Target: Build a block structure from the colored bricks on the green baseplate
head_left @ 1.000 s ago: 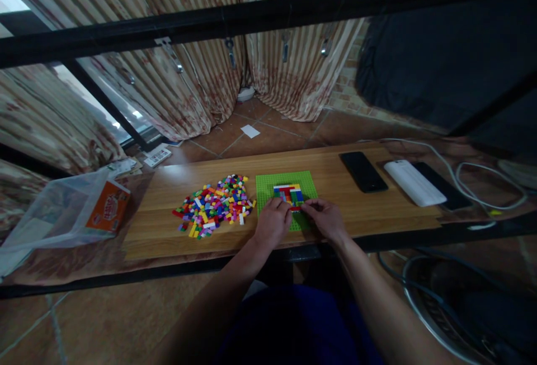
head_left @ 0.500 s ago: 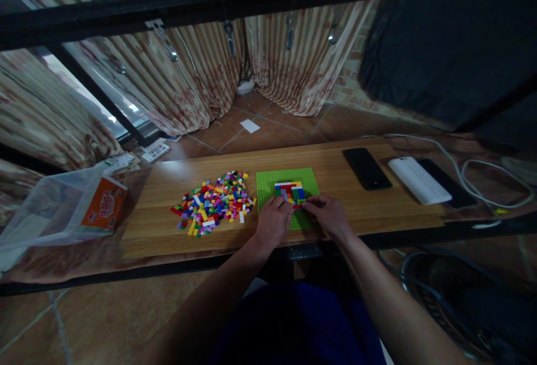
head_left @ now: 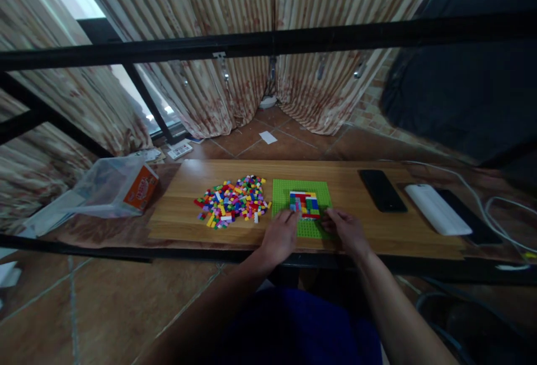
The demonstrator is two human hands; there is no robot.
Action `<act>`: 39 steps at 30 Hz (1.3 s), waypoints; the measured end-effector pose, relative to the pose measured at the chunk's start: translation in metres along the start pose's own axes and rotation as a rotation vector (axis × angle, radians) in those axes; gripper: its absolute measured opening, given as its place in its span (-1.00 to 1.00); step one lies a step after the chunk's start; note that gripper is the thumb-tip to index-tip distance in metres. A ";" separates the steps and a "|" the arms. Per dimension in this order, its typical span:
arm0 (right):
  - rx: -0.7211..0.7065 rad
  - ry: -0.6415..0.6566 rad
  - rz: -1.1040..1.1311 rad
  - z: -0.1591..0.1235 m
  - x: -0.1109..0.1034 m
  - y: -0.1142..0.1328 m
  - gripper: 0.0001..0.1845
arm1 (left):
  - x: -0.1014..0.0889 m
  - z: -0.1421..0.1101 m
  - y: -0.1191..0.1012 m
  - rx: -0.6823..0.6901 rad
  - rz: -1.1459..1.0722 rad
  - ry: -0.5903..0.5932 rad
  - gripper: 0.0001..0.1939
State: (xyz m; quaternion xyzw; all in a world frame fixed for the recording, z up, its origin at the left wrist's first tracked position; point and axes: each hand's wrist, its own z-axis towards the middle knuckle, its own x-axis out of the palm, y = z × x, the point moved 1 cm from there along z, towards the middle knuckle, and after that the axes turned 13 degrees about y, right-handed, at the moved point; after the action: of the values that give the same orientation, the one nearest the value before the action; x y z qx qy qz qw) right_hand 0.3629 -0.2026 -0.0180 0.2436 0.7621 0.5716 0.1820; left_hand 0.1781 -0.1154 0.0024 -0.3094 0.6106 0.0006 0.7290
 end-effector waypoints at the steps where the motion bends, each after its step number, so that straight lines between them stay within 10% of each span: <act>1: -0.001 -0.002 0.008 0.000 -0.001 -0.001 -0.57 | -0.001 -0.010 0.002 -0.012 -0.032 -0.010 -0.56; 6: -0.132 -0.170 -0.124 -0.003 -0.021 0.005 -0.53 | -0.008 -0.061 0.022 -0.133 -0.104 -0.122 -0.67; 13: -0.191 -0.313 -0.886 0.008 -0.075 -0.001 -0.48 | -0.031 -0.098 0.067 -0.401 -0.122 -0.309 -0.78; 21: -0.388 -0.321 -1.152 0.014 -0.074 -0.023 -0.44 | -0.053 -0.124 0.098 -0.644 -0.136 -0.485 -0.87; 39: -0.381 -0.323 -1.192 0.013 -0.080 -0.029 -0.48 | -0.053 -0.082 0.104 -0.580 0.088 -0.329 -0.80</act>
State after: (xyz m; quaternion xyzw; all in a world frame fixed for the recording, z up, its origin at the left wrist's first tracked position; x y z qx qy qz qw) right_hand 0.4305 -0.2447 -0.0492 -0.1753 0.6149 0.4540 0.6206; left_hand 0.0518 -0.0484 -0.0021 -0.4733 0.4718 0.2556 0.6986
